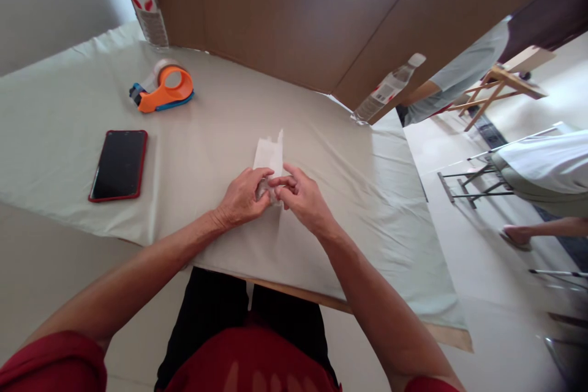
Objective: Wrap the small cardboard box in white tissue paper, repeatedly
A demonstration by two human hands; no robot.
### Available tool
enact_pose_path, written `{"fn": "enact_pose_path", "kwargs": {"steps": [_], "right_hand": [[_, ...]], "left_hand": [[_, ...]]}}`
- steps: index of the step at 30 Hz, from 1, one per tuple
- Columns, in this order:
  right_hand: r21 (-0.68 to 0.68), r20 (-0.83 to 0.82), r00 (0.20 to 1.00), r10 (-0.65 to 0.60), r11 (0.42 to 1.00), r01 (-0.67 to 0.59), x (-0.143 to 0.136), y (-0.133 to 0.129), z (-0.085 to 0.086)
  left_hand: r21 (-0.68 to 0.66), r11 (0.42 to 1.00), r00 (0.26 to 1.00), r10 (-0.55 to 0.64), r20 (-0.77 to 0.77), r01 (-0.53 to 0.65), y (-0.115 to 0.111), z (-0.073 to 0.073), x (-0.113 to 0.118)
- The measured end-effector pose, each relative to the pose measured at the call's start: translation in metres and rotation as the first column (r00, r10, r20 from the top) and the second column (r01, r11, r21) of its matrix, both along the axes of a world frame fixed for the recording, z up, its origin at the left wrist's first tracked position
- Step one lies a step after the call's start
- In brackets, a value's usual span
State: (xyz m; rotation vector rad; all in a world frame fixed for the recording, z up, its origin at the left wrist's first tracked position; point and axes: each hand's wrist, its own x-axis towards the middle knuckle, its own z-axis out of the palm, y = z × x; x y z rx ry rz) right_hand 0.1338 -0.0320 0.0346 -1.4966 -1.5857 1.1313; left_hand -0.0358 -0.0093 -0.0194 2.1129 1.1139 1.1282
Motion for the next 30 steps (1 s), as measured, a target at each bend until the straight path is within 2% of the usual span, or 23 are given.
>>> {"fn": "enact_pose_path", "kwargs": {"steps": [3, 6, 9, 11, 14, 16, 19, 22, 24, 27, 30], "right_hand": [[0.139, 0.251, 0.965, 0.073, 0.984, -0.111, -0.003, -0.007, -0.009], [0.244, 0.508, 0.86, 0.049, 0.949, -0.198, -0.011, -0.013, -0.017], [0.296, 0.581, 0.813, 0.015, 0.927, -0.229, -0.014, -0.015, -0.021], [0.308, 0.508, 0.86, 0.048, 0.922, -0.234, -0.009, -0.013, -0.022], [0.275, 0.281, 0.95, 0.137, 0.937, -0.216, 0.002, -0.007, -0.021], [0.22, 0.117, 0.98, 0.161, 0.958, -0.184, 0.01, -0.002, -0.02], [0.143, -0.042, 0.998, 0.043, 0.989, -0.037, 0.021, 0.011, -0.02], [0.023, -0.073, 0.987, -0.142, 0.989, 0.144, 0.029, 0.031, -0.022], [-0.094, -0.08, 0.977, -0.198, 0.977, 0.191, 0.031, 0.047, -0.023], [-0.219, -0.113, 0.972, -0.205, 0.96, 0.177, 0.026, 0.069, -0.023], [-0.267, -0.131, 0.983, -0.126, 0.96, 0.088, 0.018, 0.085, -0.022]], "left_hand": [[-0.1, 0.994, 0.995, -0.026, 0.094, 0.035, 0.0, 0.002, -0.002], [-0.157, 0.986, 0.982, -0.023, 0.186, 0.053, 0.001, 0.005, -0.002], [-0.146, 0.989, 0.978, 0.011, 0.207, 0.02, 0.003, 0.004, 0.0], [-0.118, 0.993, 0.981, 0.024, 0.193, -0.001, 0.004, 0.002, 0.002], [-0.085, 0.996, 0.986, 0.03, 0.161, -0.017, 0.005, 0.0, 0.004], [-0.088, 0.996, 0.99, 0.038, 0.133, -0.026, 0.005, -0.001, 0.004], [-0.105, 0.994, 0.994, 0.043, 0.103, -0.033, 0.003, -0.001, 0.004], [-0.075, 0.996, 0.994, 0.046, 0.1, -0.038, 0.002, -0.001, 0.004], [-0.04, 0.998, 0.995, 0.051, 0.09, -0.047, 0.001, -0.002, 0.005], [0.021, 0.998, 0.996, 0.065, 0.055, -0.067, -0.002, -0.001, 0.005], [0.122, 0.991, 0.998, 0.063, 0.008, -0.063, -0.004, 0.001, 0.006]]}}
